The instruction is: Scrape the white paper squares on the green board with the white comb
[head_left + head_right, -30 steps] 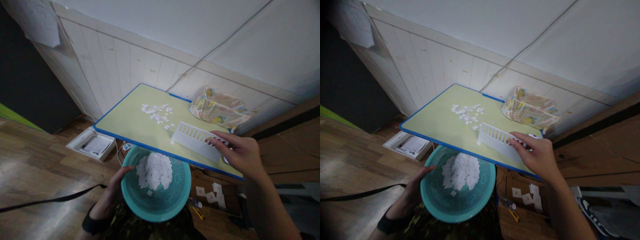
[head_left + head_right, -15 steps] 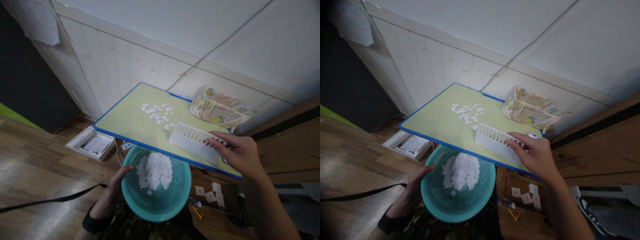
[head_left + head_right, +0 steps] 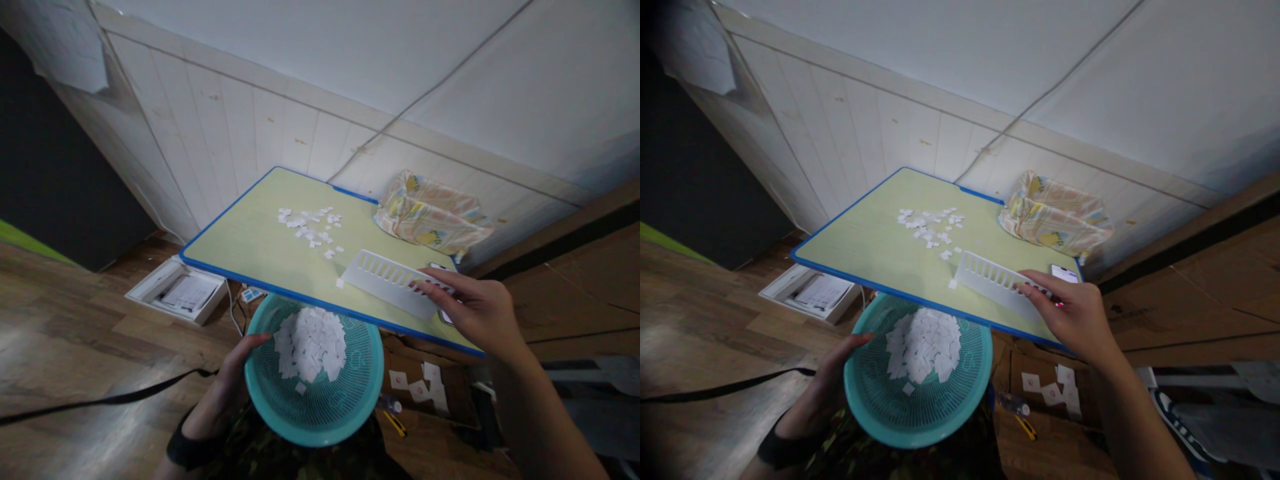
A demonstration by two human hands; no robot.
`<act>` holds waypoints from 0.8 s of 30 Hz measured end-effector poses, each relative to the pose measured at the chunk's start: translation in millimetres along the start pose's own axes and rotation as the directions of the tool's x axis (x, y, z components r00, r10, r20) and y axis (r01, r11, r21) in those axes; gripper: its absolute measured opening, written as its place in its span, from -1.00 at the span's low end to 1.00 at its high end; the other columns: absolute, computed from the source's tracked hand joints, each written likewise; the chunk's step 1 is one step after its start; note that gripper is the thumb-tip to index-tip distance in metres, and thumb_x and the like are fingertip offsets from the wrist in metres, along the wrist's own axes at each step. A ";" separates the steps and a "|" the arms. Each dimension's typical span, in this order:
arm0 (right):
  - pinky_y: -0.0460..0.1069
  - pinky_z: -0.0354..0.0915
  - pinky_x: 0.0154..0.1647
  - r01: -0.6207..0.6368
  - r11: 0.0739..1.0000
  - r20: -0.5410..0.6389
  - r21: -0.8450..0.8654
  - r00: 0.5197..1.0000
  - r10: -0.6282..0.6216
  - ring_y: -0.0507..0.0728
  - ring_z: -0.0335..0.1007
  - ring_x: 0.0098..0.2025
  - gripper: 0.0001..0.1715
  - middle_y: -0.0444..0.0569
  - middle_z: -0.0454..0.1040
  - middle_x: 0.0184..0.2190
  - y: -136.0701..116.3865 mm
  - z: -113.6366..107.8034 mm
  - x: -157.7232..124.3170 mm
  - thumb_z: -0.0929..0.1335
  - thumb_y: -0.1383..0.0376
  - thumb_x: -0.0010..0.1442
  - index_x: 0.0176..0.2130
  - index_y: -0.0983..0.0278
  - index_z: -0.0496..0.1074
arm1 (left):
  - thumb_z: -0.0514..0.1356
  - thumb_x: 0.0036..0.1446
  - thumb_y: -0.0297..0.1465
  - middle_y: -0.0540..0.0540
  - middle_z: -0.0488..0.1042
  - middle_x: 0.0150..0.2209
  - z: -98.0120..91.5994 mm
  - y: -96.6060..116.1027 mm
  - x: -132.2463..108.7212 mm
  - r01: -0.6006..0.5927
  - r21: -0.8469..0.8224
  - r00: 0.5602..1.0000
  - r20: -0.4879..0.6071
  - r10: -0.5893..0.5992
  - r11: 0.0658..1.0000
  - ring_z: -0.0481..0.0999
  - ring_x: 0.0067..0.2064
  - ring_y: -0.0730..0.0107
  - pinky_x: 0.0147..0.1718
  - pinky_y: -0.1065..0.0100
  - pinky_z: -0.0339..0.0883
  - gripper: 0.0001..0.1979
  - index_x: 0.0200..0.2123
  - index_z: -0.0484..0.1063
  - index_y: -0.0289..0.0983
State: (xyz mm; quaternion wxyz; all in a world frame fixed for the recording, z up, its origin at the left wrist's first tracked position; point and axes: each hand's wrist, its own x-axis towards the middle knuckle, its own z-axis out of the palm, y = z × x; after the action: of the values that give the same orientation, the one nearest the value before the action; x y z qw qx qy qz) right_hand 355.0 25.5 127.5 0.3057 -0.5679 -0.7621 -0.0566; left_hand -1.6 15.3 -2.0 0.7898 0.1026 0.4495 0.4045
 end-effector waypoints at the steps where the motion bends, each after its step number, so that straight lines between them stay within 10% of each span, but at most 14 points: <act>1: -0.08 0.40 -0.53 0.009 1.000 0.006 0.010 1.000 -0.009 0.10 0.55 -0.47 -0.77 -0.09 0.64 -0.27 1.4 -0.4 -3.3 0.41 0.20 0.16 -0.15 0.12 0.59 | 0.26 0.04 -0.46 -0.11 0.61 -0.58 -1.1 -1.2 1.2 0.006 -0.005 1.000 -0.002 -0.006 1.000 0.53 -0.59 0.27 -0.54 0.32 0.40 -0.90 -0.40 0.59 -0.36; 18: -0.10 0.37 -0.52 0.019 0.988 0.117 0.155 0.992 -0.037 0.04 0.52 -0.51 -0.74 -0.22 0.64 -0.31 -15.1 -10.7 -16.8 0.42 0.26 0.17 -0.12 0.00 0.56 | 0.30 0.03 -0.42 -0.19 0.69 -0.35 -9.3 -5.7 4.9 -0.022 0.014 1.000 0.011 0.021 1.000 0.63 -0.36 0.14 -0.30 0.24 0.50 -0.84 -0.31 0.62 -0.36; 24: -0.06 0.36 -0.45 -0.174 0.971 -0.022 0.162 0.983 0.180 0.10 0.49 -0.42 -0.84 -0.11 0.59 -0.36 0.5 -15.3 -14.6 0.39 0.16 0.20 -0.22 0.12 0.54 | 0.27 0.08 -0.40 -0.16 0.69 -0.34 -5.5 -5.1 0.1 -0.031 0.040 0.999 0.041 0.029 0.999 0.62 -0.42 0.17 -0.37 0.24 0.50 -0.79 -0.21 0.61 -0.33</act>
State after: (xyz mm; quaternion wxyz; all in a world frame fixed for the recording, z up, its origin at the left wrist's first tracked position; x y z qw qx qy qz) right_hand 364.0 7.0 132.0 0.3678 -0.6061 -0.7049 0.0218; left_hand -3.2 10.9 -7.9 0.7902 0.1336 0.4401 0.4050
